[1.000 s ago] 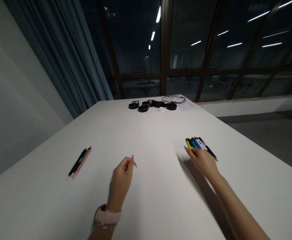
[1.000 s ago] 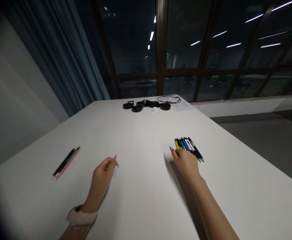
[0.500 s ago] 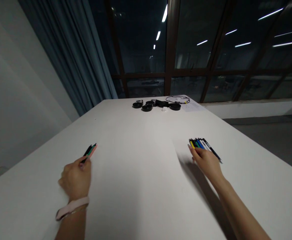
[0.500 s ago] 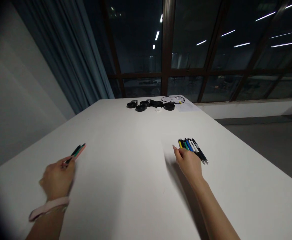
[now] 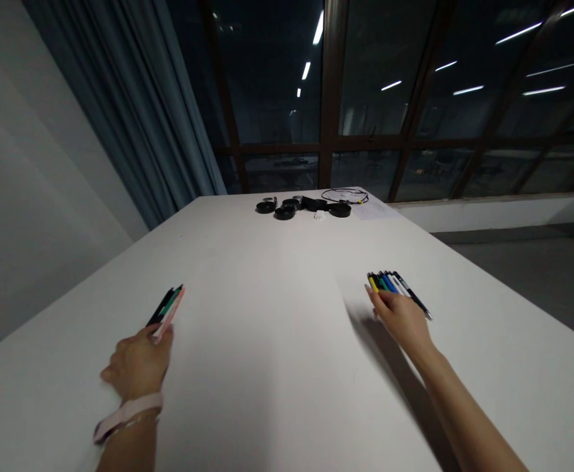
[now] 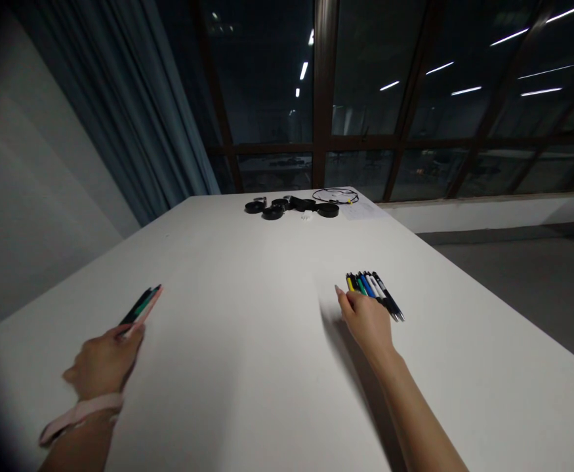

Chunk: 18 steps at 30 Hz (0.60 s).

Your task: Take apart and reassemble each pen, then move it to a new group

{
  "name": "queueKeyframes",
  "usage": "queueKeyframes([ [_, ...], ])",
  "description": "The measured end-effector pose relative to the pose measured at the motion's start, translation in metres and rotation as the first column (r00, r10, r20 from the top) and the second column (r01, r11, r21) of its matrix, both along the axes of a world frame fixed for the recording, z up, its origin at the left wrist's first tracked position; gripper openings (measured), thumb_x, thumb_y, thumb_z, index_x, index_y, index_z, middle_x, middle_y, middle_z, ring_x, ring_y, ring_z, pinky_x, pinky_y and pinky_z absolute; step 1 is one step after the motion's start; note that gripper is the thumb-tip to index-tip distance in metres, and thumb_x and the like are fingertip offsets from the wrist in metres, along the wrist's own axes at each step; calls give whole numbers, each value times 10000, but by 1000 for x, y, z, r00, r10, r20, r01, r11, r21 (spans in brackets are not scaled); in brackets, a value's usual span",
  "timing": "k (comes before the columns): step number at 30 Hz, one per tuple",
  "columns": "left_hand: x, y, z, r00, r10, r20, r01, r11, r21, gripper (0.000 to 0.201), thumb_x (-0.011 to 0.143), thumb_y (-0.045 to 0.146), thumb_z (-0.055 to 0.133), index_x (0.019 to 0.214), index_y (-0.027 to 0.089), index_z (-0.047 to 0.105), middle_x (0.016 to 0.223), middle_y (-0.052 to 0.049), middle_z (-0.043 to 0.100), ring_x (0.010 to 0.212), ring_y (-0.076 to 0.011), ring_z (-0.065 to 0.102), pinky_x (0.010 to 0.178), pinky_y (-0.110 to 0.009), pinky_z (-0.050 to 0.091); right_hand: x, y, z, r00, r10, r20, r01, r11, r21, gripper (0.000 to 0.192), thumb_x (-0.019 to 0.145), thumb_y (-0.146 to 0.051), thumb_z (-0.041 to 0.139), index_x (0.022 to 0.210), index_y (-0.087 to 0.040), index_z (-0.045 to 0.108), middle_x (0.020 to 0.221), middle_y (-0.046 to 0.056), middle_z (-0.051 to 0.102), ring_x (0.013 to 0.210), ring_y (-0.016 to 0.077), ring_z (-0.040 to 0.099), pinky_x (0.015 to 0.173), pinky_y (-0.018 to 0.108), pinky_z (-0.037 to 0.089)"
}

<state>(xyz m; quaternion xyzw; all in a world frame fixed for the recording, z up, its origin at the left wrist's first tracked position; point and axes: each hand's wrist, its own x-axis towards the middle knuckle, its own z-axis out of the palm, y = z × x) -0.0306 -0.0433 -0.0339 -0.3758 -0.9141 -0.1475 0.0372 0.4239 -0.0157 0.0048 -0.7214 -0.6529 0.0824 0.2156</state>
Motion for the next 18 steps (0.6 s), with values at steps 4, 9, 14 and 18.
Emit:
queueKeyframes([
  [4,-2,2,-4,1000,-1,4,1,1000,15,615,871,633,351,1137,180,671,1056,-216,646,1037,-433,610,823,-535,448,-1,0,2,1000,-9,22,9,1000,-19,551,994,-505,349,594,-219,599,583,33,668,601,211,632,552,271,310],
  [9,-1,4,-2,999,-34,16,34,999,2,572,819,650,441,1035,187,696,982,-205,682,951,-422,624,787,-529,432,-2,0,4,1000,1,29,0,999,-33,549,998,-492,357,589,-216,597,567,30,655,602,199,627,555,263,306],
  [14,5,8,6,992,-93,81,98,993,-62,484,802,629,491,911,226,735,877,-112,727,884,-347,635,822,-486,411,-6,-1,4,998,17,59,-15,999,-44,531,1002,-465,368,599,-203,594,624,41,689,623,192,635,538,262,273],
  [18,24,8,13,975,-219,34,220,975,-24,481,861,580,439,869,210,746,825,-117,728,828,-317,639,760,-428,404,-8,-2,4,996,37,79,-34,999,-40,529,1006,-457,363,603,-198,587,633,47,693,624,191,637,530,265,252],
])
